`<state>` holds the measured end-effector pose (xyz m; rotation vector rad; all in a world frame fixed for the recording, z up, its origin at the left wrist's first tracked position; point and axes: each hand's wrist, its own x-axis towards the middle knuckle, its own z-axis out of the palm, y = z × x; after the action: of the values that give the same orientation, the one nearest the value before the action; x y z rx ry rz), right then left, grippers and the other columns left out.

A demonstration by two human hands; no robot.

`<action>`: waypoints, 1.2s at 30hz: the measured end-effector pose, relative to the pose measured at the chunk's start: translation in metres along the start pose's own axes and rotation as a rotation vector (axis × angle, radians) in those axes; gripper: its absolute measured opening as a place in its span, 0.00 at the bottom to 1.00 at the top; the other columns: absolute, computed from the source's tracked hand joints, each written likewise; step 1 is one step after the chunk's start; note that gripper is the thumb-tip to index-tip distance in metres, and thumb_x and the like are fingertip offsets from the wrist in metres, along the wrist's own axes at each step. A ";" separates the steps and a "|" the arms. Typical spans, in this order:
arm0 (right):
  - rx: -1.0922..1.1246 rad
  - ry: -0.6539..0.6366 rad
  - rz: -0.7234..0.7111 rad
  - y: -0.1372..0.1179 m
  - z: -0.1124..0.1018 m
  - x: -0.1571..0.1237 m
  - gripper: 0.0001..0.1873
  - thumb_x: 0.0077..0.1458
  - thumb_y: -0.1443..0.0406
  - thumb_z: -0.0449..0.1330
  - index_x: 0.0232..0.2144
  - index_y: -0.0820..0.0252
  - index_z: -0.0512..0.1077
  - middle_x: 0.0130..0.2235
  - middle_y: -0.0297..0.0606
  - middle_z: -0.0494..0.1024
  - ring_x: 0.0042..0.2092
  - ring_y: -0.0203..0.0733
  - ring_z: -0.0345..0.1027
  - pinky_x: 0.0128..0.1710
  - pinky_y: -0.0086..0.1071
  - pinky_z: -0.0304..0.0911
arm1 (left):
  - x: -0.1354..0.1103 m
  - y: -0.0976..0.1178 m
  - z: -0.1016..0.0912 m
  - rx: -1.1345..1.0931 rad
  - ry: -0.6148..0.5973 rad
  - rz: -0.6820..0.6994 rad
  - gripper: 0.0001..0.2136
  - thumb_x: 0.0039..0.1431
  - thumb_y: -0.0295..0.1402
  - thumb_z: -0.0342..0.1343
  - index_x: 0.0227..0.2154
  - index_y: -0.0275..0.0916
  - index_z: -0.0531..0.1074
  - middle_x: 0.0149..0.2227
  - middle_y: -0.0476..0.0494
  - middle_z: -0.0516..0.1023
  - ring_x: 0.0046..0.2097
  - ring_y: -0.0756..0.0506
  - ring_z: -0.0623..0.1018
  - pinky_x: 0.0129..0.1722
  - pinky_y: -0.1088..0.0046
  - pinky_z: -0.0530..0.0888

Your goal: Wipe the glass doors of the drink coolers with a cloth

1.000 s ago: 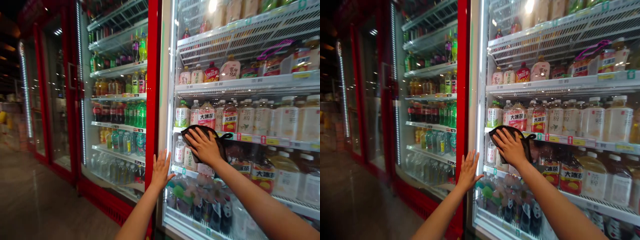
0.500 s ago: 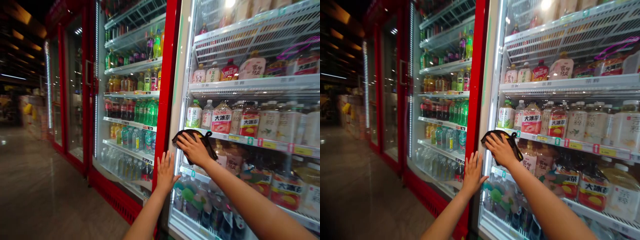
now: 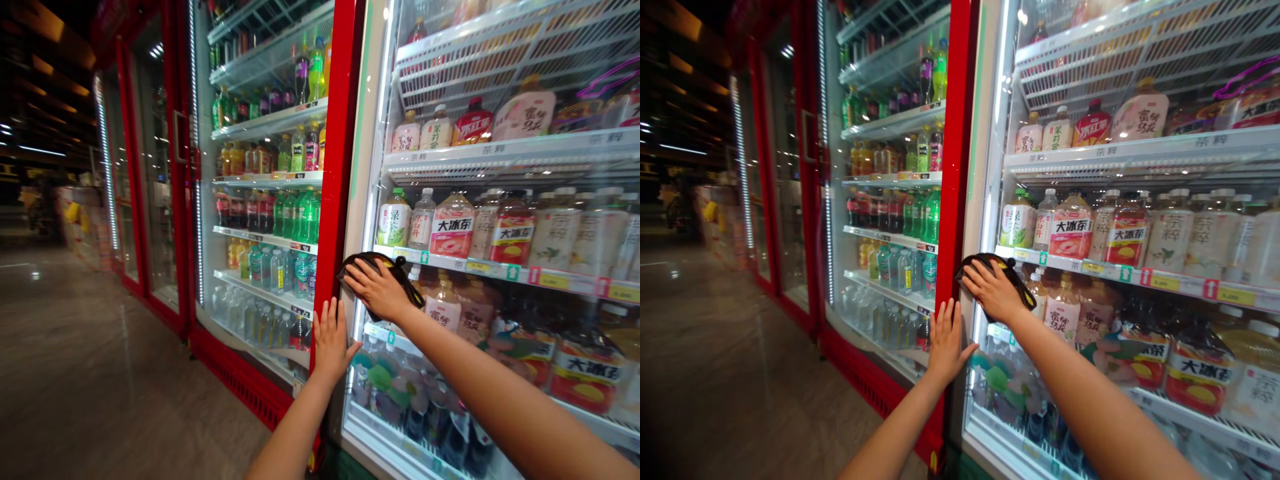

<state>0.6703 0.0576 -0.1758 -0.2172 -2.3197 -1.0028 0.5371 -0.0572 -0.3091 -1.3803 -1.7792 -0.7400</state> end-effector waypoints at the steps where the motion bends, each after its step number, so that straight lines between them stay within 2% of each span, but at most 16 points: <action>1: 0.019 -0.020 -0.051 -0.009 0.008 -0.011 0.26 0.65 0.61 0.53 0.64 0.55 0.63 0.69 0.41 0.58 0.71 0.52 0.46 0.67 0.57 0.43 | -0.005 0.000 0.001 -0.002 0.000 -0.005 0.54 0.55 0.47 0.63 0.71 0.36 0.31 0.71 0.26 0.50 0.72 0.31 0.50 0.68 0.41 0.52; 4: 0.079 -0.099 -0.231 -0.015 0.017 -0.031 0.23 0.64 0.60 0.54 0.60 0.54 0.68 0.67 0.38 0.64 0.69 0.48 0.51 0.67 0.55 0.45 | -0.017 -0.001 0.002 -0.008 -0.018 0.004 0.54 0.55 0.50 0.62 0.71 0.35 0.31 0.71 0.25 0.52 0.72 0.30 0.51 0.68 0.41 0.52; 6: 0.091 -0.116 -0.261 -0.005 0.013 -0.030 0.25 0.63 0.56 0.56 0.61 0.52 0.68 0.67 0.38 0.64 0.69 0.49 0.50 0.68 0.55 0.44 | -0.020 -0.001 0.002 -0.008 -0.026 0.024 0.54 0.55 0.50 0.62 0.71 0.35 0.32 0.71 0.25 0.52 0.72 0.31 0.51 0.68 0.42 0.52; 9: 0.049 -0.035 -0.055 0.002 0.004 -0.024 0.30 0.63 0.54 0.55 0.65 0.53 0.62 0.70 0.40 0.58 0.71 0.53 0.45 0.67 0.57 0.41 | -0.018 -0.001 0.000 -0.005 -0.017 0.025 0.53 0.55 0.50 0.61 0.71 0.35 0.33 0.71 0.26 0.51 0.72 0.31 0.50 0.68 0.42 0.51; 11: 0.021 0.017 0.076 -0.009 0.008 -0.030 0.31 0.64 0.56 0.54 0.67 0.55 0.59 0.71 0.41 0.54 0.72 0.54 0.43 0.67 0.58 0.41 | -0.018 -0.001 0.000 -0.006 -0.012 0.022 0.53 0.55 0.51 0.61 0.71 0.35 0.34 0.71 0.26 0.50 0.72 0.31 0.50 0.68 0.42 0.52; 12: 0.018 0.023 0.079 -0.017 0.012 -0.038 0.31 0.64 0.58 0.54 0.67 0.55 0.59 0.71 0.41 0.53 0.71 0.53 0.43 0.67 0.58 0.41 | -0.019 0.000 -0.001 -0.006 -0.016 0.027 0.53 0.55 0.50 0.62 0.71 0.35 0.34 0.71 0.26 0.50 0.72 0.31 0.50 0.68 0.42 0.52; 15: 0.048 -0.028 -0.126 -0.035 0.025 -0.069 0.28 0.64 0.58 0.54 0.64 0.56 0.63 0.70 0.39 0.58 0.70 0.50 0.47 0.67 0.54 0.42 | -0.022 0.002 -0.002 -0.004 -0.035 0.056 0.53 0.55 0.49 0.63 0.71 0.35 0.34 0.71 0.27 0.51 0.72 0.31 0.50 0.68 0.42 0.53; 17: 0.063 -0.054 -0.212 -0.029 0.021 -0.082 0.27 0.64 0.57 0.54 0.63 0.55 0.65 0.69 0.38 0.60 0.70 0.48 0.48 0.68 0.52 0.42 | -0.022 0.004 -0.003 -0.011 -0.043 0.078 0.52 0.55 0.47 0.63 0.71 0.36 0.34 0.71 0.28 0.51 0.73 0.32 0.48 0.68 0.43 0.53; 18: 0.055 -0.047 -0.177 -0.020 0.014 -0.085 0.27 0.64 0.56 0.54 0.64 0.54 0.64 0.69 0.37 0.60 0.70 0.48 0.48 0.68 0.53 0.42 | -0.021 0.006 -0.003 -0.017 -0.046 0.088 0.52 0.55 0.47 0.63 0.71 0.36 0.34 0.71 0.28 0.51 0.73 0.32 0.48 0.68 0.43 0.53; 21: -0.011 0.032 0.092 0.010 -0.013 -0.085 0.30 0.65 0.55 0.53 0.67 0.52 0.59 0.70 0.39 0.56 0.71 0.51 0.43 0.68 0.56 0.37 | -0.012 0.014 -0.002 -0.043 -0.049 0.107 0.54 0.54 0.48 0.64 0.71 0.36 0.33 0.71 0.27 0.50 0.73 0.31 0.48 0.68 0.43 0.53; 23: -0.050 0.075 0.196 0.016 -0.024 -0.092 0.31 0.66 0.55 0.52 0.68 0.52 0.56 0.71 0.39 0.54 0.72 0.52 0.42 0.68 0.57 0.35 | -0.004 0.021 -0.001 -0.064 -0.044 0.109 0.54 0.55 0.49 0.63 0.71 0.36 0.32 0.72 0.27 0.50 0.73 0.31 0.48 0.68 0.42 0.52; 24: -0.059 0.080 0.196 0.012 -0.024 -0.099 0.31 0.66 0.55 0.53 0.68 0.52 0.56 0.71 0.39 0.54 0.72 0.52 0.42 0.68 0.56 0.34 | -0.001 0.024 0.000 -0.074 -0.037 0.111 0.54 0.55 0.49 0.63 0.71 0.36 0.32 0.72 0.27 0.49 0.72 0.30 0.48 0.68 0.42 0.52; 28: -0.017 0.039 -0.026 -0.011 -0.008 -0.135 0.33 0.64 0.58 0.55 0.68 0.54 0.56 0.70 0.39 0.58 0.71 0.49 0.44 0.67 0.51 0.43 | 0.003 0.036 0.002 -0.112 -0.017 0.155 0.54 0.55 0.49 0.63 0.71 0.38 0.31 0.72 0.27 0.49 0.73 0.31 0.47 0.68 0.42 0.51; 31: 0.009 0.009 -0.133 -0.001 -0.012 -0.146 0.31 0.64 0.61 0.54 0.68 0.51 0.57 0.68 0.37 0.61 0.70 0.45 0.48 0.66 0.49 0.47 | 0.003 0.045 0.002 -0.161 -0.055 0.228 0.54 0.55 0.50 0.63 0.71 0.40 0.31 0.72 0.28 0.48 0.73 0.31 0.47 0.68 0.42 0.51; 33: -0.023 0.006 -0.013 0.015 -0.026 -0.152 0.32 0.64 0.60 0.54 0.69 0.49 0.55 0.69 0.36 0.60 0.70 0.47 0.48 0.66 0.50 0.45 | 0.007 0.053 0.000 -0.194 -0.091 0.280 0.55 0.54 0.51 0.63 0.71 0.41 0.30 0.72 0.28 0.48 0.73 0.31 0.47 0.68 0.41 0.51; 36: -0.115 0.050 0.311 0.024 -0.041 -0.179 0.34 0.65 0.57 0.54 0.70 0.47 0.51 0.69 0.37 0.58 0.71 0.50 0.45 0.68 0.53 0.36 | 0.018 0.066 -0.003 -0.217 -0.114 0.333 0.55 0.54 0.52 0.63 0.71 0.41 0.30 0.72 0.28 0.48 0.73 0.31 0.46 0.68 0.41 0.51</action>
<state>0.8426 0.0603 -0.2437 -0.5731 -2.1025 -0.9707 0.5987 -0.0333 -0.2924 -1.8408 -1.5302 -0.6978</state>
